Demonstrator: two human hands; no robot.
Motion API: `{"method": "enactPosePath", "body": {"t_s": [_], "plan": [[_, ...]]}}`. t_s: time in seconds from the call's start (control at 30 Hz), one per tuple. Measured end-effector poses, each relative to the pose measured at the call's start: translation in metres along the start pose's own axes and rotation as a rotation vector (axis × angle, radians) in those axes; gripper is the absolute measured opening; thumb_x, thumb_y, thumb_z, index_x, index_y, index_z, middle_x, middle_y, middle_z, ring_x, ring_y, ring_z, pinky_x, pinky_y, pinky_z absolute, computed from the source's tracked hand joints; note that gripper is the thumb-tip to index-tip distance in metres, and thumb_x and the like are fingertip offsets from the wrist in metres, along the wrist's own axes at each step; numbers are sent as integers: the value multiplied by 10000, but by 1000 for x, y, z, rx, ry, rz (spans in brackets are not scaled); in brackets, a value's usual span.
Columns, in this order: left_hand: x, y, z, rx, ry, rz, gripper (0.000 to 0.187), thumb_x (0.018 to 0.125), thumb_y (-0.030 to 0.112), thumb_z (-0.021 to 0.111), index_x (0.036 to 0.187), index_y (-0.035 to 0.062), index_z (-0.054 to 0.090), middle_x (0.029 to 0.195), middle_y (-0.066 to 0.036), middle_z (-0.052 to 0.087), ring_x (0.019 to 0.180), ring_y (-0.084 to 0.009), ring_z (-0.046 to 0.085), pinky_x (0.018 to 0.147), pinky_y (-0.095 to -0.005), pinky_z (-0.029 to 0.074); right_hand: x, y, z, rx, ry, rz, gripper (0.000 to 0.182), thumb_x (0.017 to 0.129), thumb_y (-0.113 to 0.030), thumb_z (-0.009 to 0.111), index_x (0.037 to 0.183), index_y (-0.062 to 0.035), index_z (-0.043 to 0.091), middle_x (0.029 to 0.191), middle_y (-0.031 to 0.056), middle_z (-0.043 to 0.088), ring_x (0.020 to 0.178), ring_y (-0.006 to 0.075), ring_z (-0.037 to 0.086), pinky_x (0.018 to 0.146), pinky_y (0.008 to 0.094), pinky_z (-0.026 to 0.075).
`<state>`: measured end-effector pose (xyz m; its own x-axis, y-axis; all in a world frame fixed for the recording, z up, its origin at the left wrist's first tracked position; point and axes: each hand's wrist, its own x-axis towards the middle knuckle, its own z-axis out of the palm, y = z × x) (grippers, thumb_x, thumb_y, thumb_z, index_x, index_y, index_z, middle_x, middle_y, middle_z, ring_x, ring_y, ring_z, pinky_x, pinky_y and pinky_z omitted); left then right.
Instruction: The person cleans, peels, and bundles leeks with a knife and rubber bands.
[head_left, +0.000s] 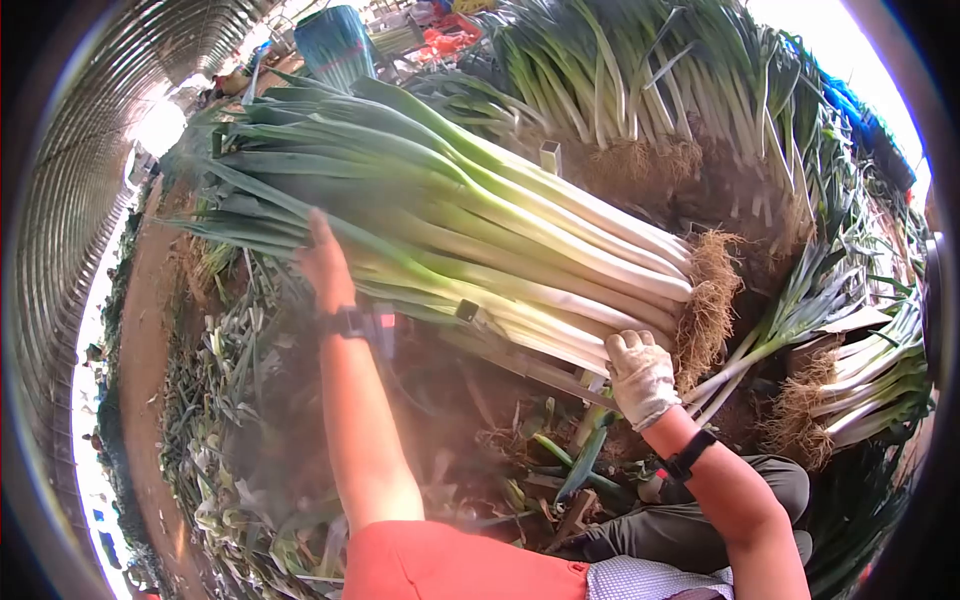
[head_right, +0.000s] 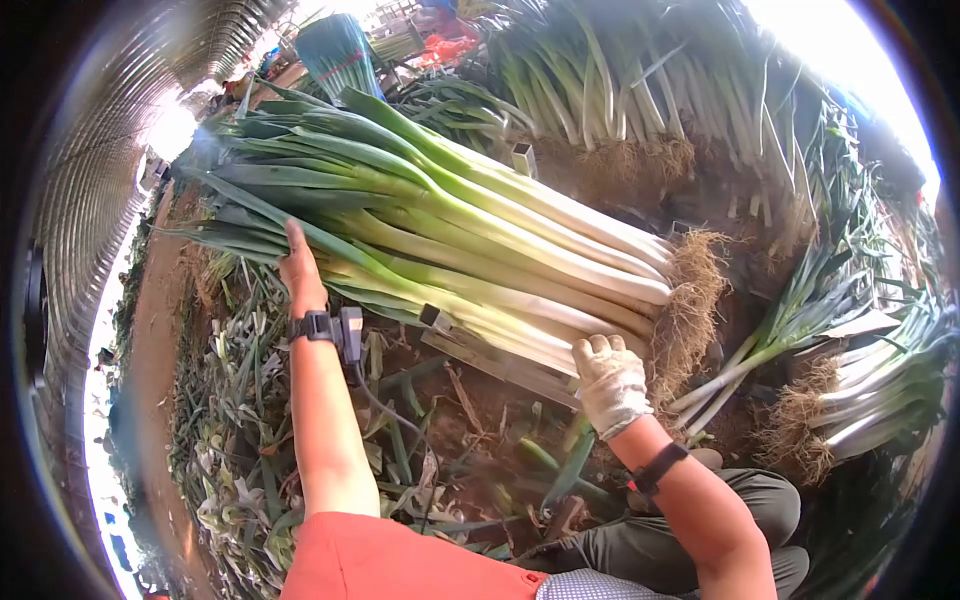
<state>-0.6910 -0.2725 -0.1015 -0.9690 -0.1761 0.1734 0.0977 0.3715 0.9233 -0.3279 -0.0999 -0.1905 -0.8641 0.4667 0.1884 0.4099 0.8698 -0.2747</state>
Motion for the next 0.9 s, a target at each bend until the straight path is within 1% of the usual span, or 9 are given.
{"method": "enactPosePath", "body": {"t_s": [0.07,0.13,0.3,0.47,0.53,0.67,0.73,0.87,0.9], "plan": [[-21,3,10,89,-20,88,865,785,415,579,1282,-167,176,1212,-345,355,1134,-416,402,958,-439,339,-1,-1,1,23,8,9,236,651,-110,642,854,-86,523,878,100,552,882,306,534,696,404,474],[-9,-29,33,437,234,217,878,783,397,583,1295,-156,131,1255,-343,278,1153,-438,360,963,-460,321,1,-1,-3,47,-10,2,235,653,-112,643,853,-84,524,877,101,551,881,307,533,698,404,472],[-16,-63,22,21,152,330,807,777,289,518,1320,-155,119,1372,-345,157,1282,-425,195,1065,-419,194,1,5,-1,52,-14,11,226,657,-111,643,849,-87,527,878,91,550,883,306,532,693,408,470],[3,-63,23,9,171,371,649,799,220,580,1225,-126,234,1212,-313,348,1150,-389,359,989,-438,291,2,-2,-1,-11,-69,19,224,659,-108,637,856,-91,531,889,88,548,901,298,527,703,403,473],[2,-48,13,-125,114,177,746,767,289,659,1231,-117,239,1223,-295,364,1127,-357,403,981,-404,313,2,2,3,7,-66,5,244,653,-121,653,868,-94,541,902,87,547,899,304,523,714,402,475],[63,-47,-4,-350,212,276,857,684,385,741,1191,-115,264,1188,-259,417,1087,-321,460,925,-394,379,2,-3,-2,-14,-60,0,219,665,-127,637,858,-99,537,884,88,548,880,305,528,690,410,473],[70,-37,-5,-349,227,117,852,684,334,733,1211,-137,255,1201,-277,414,1099,-326,460,932,-390,379,5,-4,-4,-20,-9,-18,183,670,-122,616,831,-100,531,857,90,553,855,304,536,661,412,477],[66,-33,2,-29,195,124,774,741,207,603,1288,-165,200,1268,-321,356,1160,-378,409,995,-380,326,5,-5,-6,2,-47,-2,238,638,-102,649,846,-96,533,876,97,549,867,315,525,696,425,463],[78,-42,12,178,285,294,749,761,227,580,1283,-165,214,1276,-325,347,1182,-392,382,1009,-397,305,6,-4,-6,9,-33,-6,245,639,-100,650,853,-96,531,885,97,549,871,317,522,702,427,460]]}}
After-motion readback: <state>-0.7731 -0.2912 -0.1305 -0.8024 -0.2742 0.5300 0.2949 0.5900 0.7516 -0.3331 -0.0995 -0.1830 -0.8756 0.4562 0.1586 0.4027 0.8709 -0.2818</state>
